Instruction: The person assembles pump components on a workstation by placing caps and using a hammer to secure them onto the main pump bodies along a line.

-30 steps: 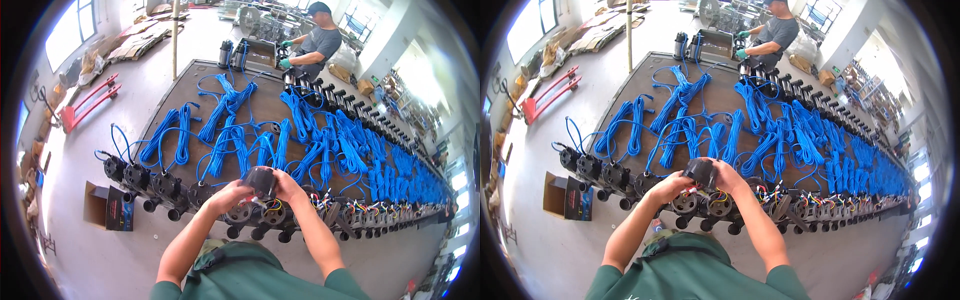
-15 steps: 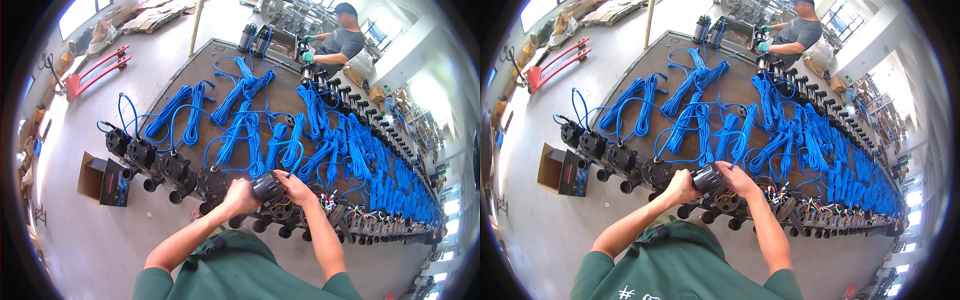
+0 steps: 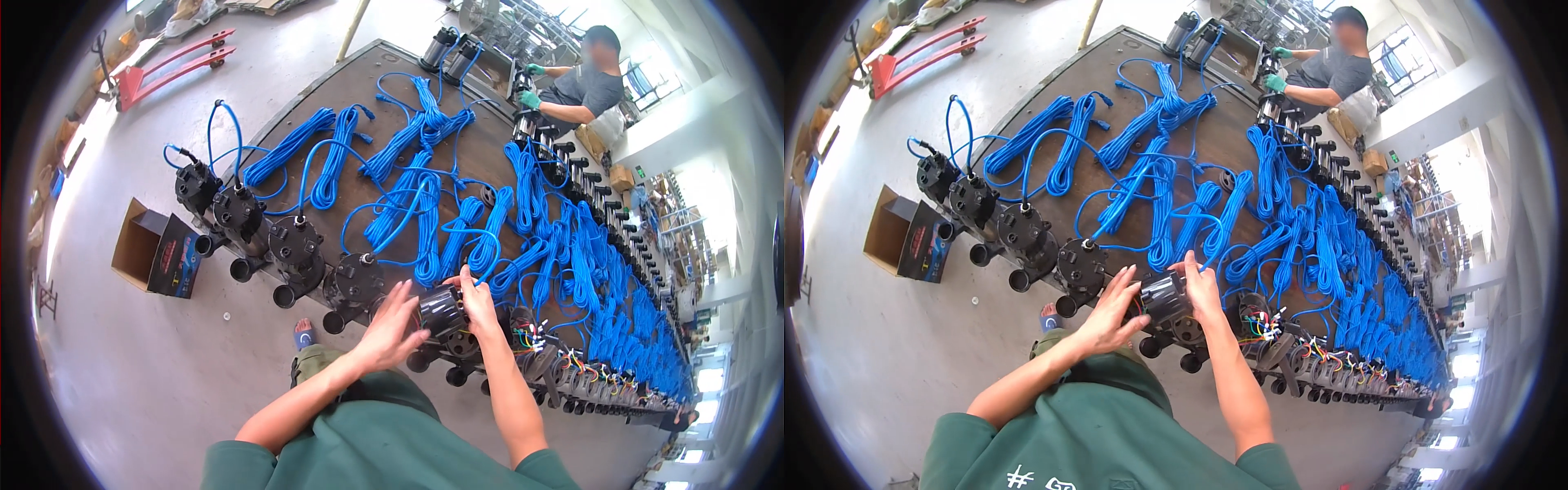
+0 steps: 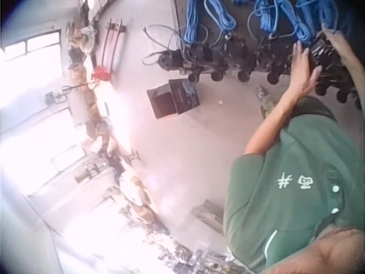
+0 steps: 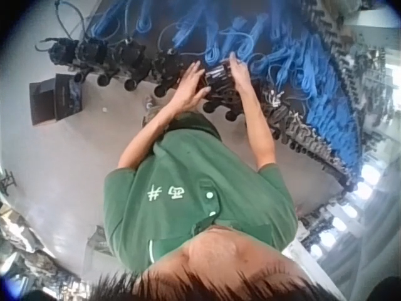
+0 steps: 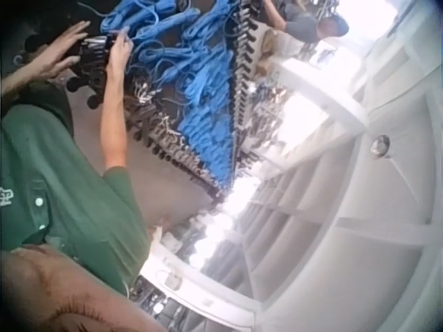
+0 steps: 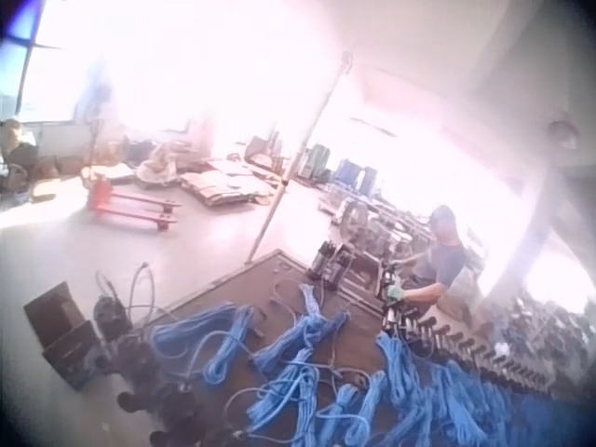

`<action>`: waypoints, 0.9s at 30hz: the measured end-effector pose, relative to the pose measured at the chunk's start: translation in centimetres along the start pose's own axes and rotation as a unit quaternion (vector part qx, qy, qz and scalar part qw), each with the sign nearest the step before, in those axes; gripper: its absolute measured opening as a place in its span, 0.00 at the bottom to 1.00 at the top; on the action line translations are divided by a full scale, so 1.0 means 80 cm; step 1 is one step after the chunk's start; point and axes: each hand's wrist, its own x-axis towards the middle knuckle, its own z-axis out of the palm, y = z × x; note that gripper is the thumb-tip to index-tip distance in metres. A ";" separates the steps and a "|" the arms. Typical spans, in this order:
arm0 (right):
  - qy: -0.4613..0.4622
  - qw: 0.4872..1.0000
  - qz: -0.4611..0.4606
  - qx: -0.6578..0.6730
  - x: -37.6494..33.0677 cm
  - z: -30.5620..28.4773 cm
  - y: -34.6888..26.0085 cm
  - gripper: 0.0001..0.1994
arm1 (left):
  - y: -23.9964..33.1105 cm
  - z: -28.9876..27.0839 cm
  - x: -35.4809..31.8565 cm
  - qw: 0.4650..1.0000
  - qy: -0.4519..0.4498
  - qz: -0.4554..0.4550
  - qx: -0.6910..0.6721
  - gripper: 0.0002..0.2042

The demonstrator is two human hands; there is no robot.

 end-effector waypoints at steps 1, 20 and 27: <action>-0.005 1.000 0.001 -0.004 0.001 0.001 -0.001 0.32 | -0.005 0.003 -0.005 0.998 0.030 -0.017 -0.051 0.46; -0.006 0.992 -0.102 0.075 -0.025 0.041 0.008 0.21 | -0.021 -0.007 0.001 0.995 0.028 -0.053 -0.080 0.48; 0.023 0.985 -0.169 -0.032 -0.031 0.045 -0.001 0.22 | -0.037 0.021 -0.001 0.951 0.042 -0.229 -0.205 0.48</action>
